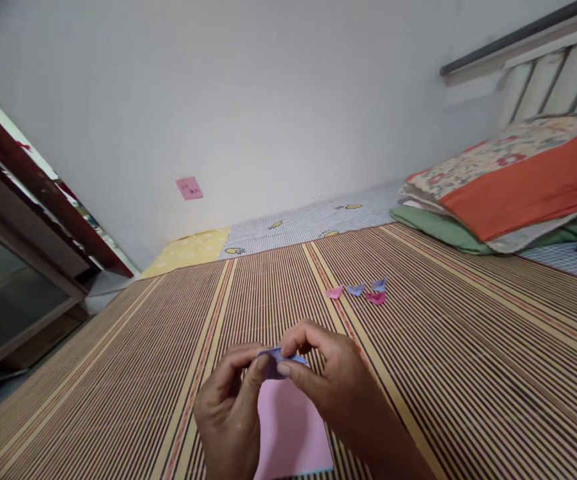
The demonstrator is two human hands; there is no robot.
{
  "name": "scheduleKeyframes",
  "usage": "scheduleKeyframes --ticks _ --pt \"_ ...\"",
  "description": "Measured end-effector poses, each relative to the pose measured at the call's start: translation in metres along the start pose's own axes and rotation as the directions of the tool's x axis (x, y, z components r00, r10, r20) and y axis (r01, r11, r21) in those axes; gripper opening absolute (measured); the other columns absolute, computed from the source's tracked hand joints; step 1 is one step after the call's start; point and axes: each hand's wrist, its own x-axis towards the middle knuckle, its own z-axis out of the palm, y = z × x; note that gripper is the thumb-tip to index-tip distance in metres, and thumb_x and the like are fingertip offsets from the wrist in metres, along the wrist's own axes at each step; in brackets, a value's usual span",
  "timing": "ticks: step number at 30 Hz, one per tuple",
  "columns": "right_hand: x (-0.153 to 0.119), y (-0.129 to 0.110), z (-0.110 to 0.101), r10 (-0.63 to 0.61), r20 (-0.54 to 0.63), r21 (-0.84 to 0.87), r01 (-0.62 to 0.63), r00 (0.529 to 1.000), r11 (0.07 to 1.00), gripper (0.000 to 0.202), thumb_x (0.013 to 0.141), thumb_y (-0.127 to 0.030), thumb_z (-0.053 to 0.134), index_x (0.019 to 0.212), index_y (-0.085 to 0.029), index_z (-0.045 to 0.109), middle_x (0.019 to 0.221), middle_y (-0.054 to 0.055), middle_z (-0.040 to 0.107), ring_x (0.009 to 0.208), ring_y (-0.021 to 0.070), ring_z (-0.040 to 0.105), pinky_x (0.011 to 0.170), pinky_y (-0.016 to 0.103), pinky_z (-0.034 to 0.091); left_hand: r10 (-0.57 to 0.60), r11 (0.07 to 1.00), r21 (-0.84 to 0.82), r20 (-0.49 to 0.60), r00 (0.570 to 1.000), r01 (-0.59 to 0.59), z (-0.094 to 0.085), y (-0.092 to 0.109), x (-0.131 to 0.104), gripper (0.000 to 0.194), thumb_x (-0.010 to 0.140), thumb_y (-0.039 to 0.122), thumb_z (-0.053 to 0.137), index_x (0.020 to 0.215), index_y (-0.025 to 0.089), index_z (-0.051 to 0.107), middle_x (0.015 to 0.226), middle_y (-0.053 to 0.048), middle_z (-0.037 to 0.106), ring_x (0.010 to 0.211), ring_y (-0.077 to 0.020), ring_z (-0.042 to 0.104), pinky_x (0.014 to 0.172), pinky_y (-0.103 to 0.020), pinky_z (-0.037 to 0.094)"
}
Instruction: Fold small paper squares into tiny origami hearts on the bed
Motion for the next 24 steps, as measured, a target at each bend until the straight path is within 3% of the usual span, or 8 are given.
scheduleKeyframes --ticks 5,10,19,24 --pt "-0.0010 -0.0006 -0.0021 -0.008 -0.023 -0.105 0.006 1.000 0.994 0.010 0.086 -0.015 0.068 0.086 -0.024 0.066 0.086 -0.004 0.069 0.084 0.0164 0.063 0.078 0.030 0.047 -0.083 0.996 -0.029 0.000 0.997 0.083 -0.0019 -0.0060 -0.0018 0.010 0.089 0.025 0.071 0.081 0.022 0.076 0.079 -0.001 0.072 0.071 -0.0172 0.066 0.062 -0.025 0.054" --pt "-0.0008 0.0007 0.0016 -0.016 -0.024 -0.055 0.014 1.000 0.998 0.013 0.087 -0.014 0.067 0.082 -0.024 0.060 0.089 -0.004 0.068 0.085 0.0152 0.063 0.078 0.029 0.048 -0.039 0.999 -0.012 0.049 0.998 0.040 -0.0009 -0.0076 -0.0034 0.010 0.091 0.024 0.069 0.085 0.024 0.076 0.080 -0.001 0.072 0.075 -0.0175 0.067 0.066 -0.026 0.055" --pt "-0.0017 0.0007 0.0020 0.009 -0.054 0.019 -0.008 0.998 1.000 0.012 0.087 -0.015 0.067 0.081 -0.024 0.062 0.085 -0.004 0.068 0.083 0.0159 0.064 0.077 0.030 0.049 0.009 1.000 -0.013 0.006 1.000 -0.009 0.0037 -0.0034 -0.0033 0.010 0.089 0.022 0.070 0.082 0.023 0.077 0.078 -0.002 0.072 0.072 -0.0180 0.068 0.063 -0.027 0.055" --pt "-0.0007 0.0003 0.0005 -0.047 -0.055 -0.008 0.047 0.997 0.999 0.012 0.086 -0.014 0.067 0.079 -0.023 0.063 0.086 -0.003 0.069 0.085 0.0160 0.065 0.079 0.029 0.049 0.049 0.999 0.007 0.003 0.999 -0.049 0.0056 -0.0031 -0.0049 0.010 0.090 0.019 0.069 0.084 0.023 0.076 0.078 -0.001 0.072 0.072 -0.0170 0.068 0.063 -0.026 0.055"
